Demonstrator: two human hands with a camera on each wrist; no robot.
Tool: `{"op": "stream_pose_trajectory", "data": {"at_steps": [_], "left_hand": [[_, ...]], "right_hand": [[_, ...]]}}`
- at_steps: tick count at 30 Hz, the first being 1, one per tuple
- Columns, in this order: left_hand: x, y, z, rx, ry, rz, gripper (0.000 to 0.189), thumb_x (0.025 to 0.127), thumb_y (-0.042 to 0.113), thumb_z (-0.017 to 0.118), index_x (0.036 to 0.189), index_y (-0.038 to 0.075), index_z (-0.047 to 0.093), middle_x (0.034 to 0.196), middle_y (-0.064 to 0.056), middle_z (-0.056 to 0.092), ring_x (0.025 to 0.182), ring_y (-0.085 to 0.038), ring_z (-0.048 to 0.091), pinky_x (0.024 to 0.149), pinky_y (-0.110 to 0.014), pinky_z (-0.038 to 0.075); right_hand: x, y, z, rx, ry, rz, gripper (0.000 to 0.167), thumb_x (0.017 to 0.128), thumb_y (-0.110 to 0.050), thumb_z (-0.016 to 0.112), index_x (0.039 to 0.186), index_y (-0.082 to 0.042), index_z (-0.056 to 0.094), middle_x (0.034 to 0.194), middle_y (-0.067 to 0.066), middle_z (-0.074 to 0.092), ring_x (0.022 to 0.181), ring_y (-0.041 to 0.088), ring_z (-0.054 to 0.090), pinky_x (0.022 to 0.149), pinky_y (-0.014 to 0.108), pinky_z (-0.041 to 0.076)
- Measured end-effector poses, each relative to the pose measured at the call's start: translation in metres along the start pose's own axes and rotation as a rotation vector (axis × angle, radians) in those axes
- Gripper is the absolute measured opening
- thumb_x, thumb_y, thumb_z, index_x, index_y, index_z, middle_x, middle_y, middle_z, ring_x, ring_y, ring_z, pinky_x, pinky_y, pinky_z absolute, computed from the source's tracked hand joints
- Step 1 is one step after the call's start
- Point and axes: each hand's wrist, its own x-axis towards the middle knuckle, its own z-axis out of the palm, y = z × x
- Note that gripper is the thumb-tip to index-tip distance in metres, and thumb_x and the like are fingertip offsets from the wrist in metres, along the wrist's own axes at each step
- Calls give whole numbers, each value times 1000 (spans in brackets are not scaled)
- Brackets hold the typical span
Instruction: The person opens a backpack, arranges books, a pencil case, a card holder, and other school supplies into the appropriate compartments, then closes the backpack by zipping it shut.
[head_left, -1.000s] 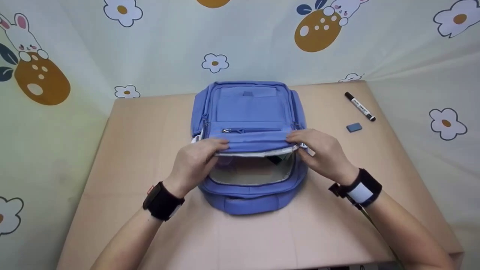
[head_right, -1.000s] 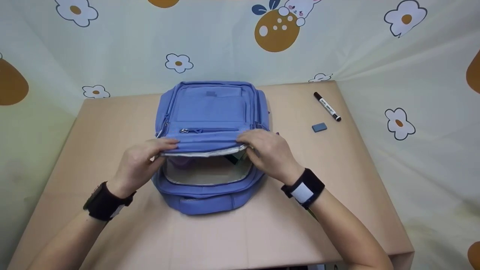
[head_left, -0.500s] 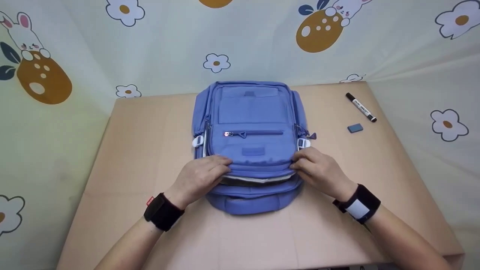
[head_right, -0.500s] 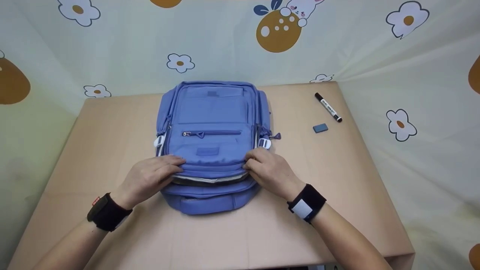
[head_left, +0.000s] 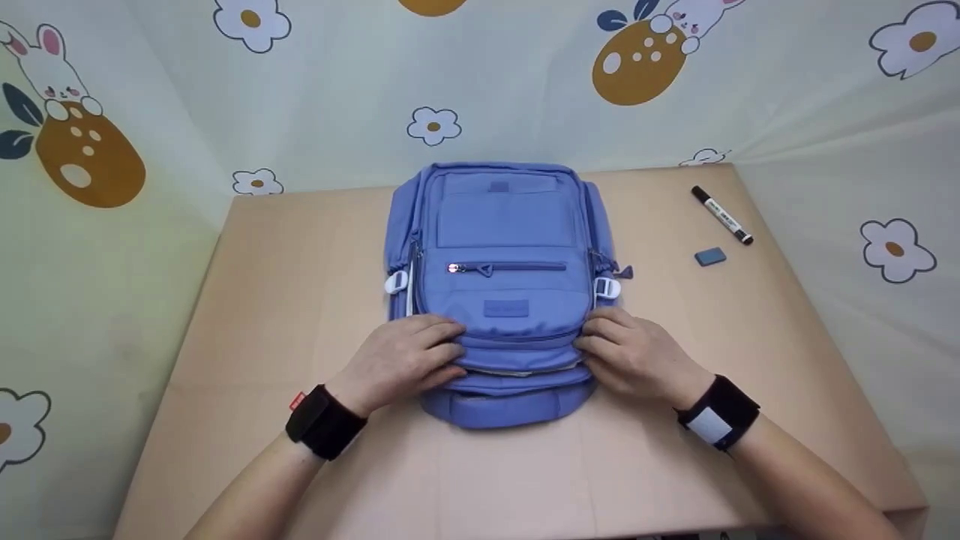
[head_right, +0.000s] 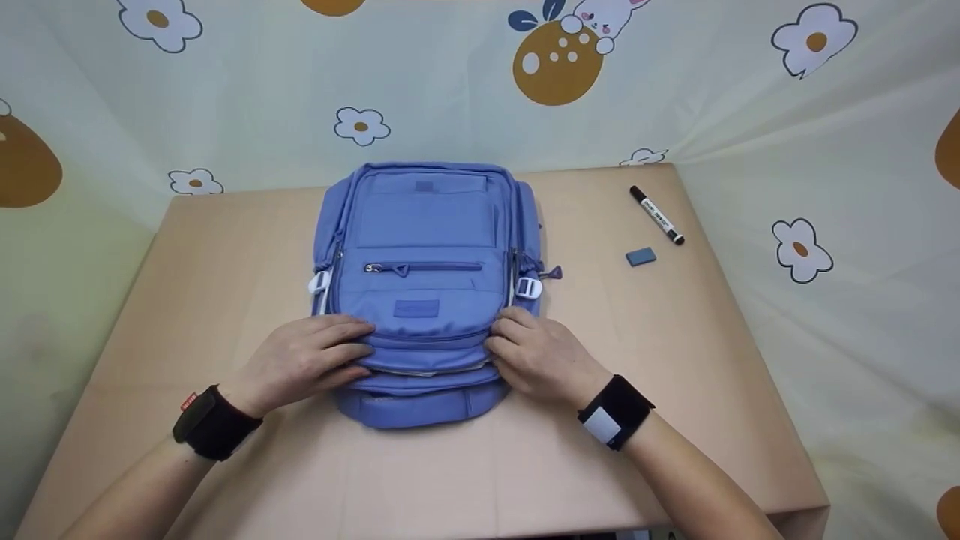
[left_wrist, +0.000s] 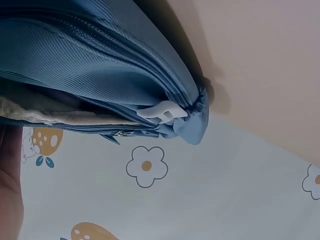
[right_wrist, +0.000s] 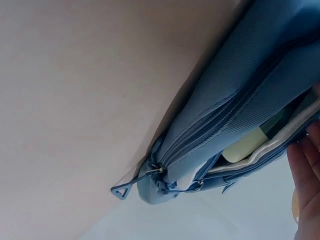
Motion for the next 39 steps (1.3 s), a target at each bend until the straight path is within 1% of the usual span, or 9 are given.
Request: {"op": "stream_pose_trajectory", "data": {"at_steps": [6,10,14,17,20,23,30,35,39], "left_hand": [[4,3,6,78,21,18,11,98,14,62,89,9,66,119,-7,71,106,-26,67,93,-39,54],[8,6,7,161,-50,8,16,97,10,57,81,11,62,120,-8,69,106,-27,65,90,-40,54],[14,8,1,176,-178,-12,25,98,26,64,76,13,65,123,-7,68,109,-27,63,93,-41,52],[22,9,-6,130,-222,-47,36,97,43,67,76,14,69,118,-4,68,105,-24,63,91,-40,52],[35,12,-9,83,-208,-80,28,97,39,69,87,13,73,114,-4,69,102,-24,64,87,-40,54],[53,19,-10,69,-217,-95,20,96,27,71,108,12,75,119,-6,69,109,-25,65,92,-40,54],[92,42,4,143,-384,-56,36,105,22,54,138,12,65,146,-8,58,136,-27,52,110,-39,44],[112,46,17,216,-484,-42,41,109,23,46,148,13,55,156,-6,47,144,-25,43,115,-37,38],[122,46,27,248,-556,-57,45,108,18,45,153,16,49,160,-3,42,146,-25,39,112,-36,42]], "right_hand": [[0,-2,4,-28,15,2,13,96,-16,69,104,-8,74,107,8,69,108,29,63,85,39,57],[1,-5,7,-55,28,13,11,98,-10,63,98,-6,73,102,6,69,106,30,64,85,37,56],[1,-6,8,-76,11,23,14,96,-8,62,97,-7,76,100,6,69,106,30,63,83,36,57],[0,-6,8,-81,6,19,13,93,-6,66,98,-7,78,100,7,70,106,31,63,83,37,57],[-1,-6,8,-78,4,16,14,90,-4,70,99,-8,80,100,7,70,106,31,63,83,37,58],[0,-6,9,-78,-2,16,14,88,-5,72,100,-8,80,101,7,71,107,31,63,83,36,58],[4,-6,9,-67,-18,20,14,88,-5,75,99,-8,80,101,7,71,106,30,63,85,36,57],[6,-5,9,-31,-17,20,13,87,-4,75,100,-7,80,103,8,72,108,31,63,88,37,57],[6,-1,6,29,-5,9,14,87,-5,76,101,-5,79,104,9,72,109,31,63,90,39,56]]}}
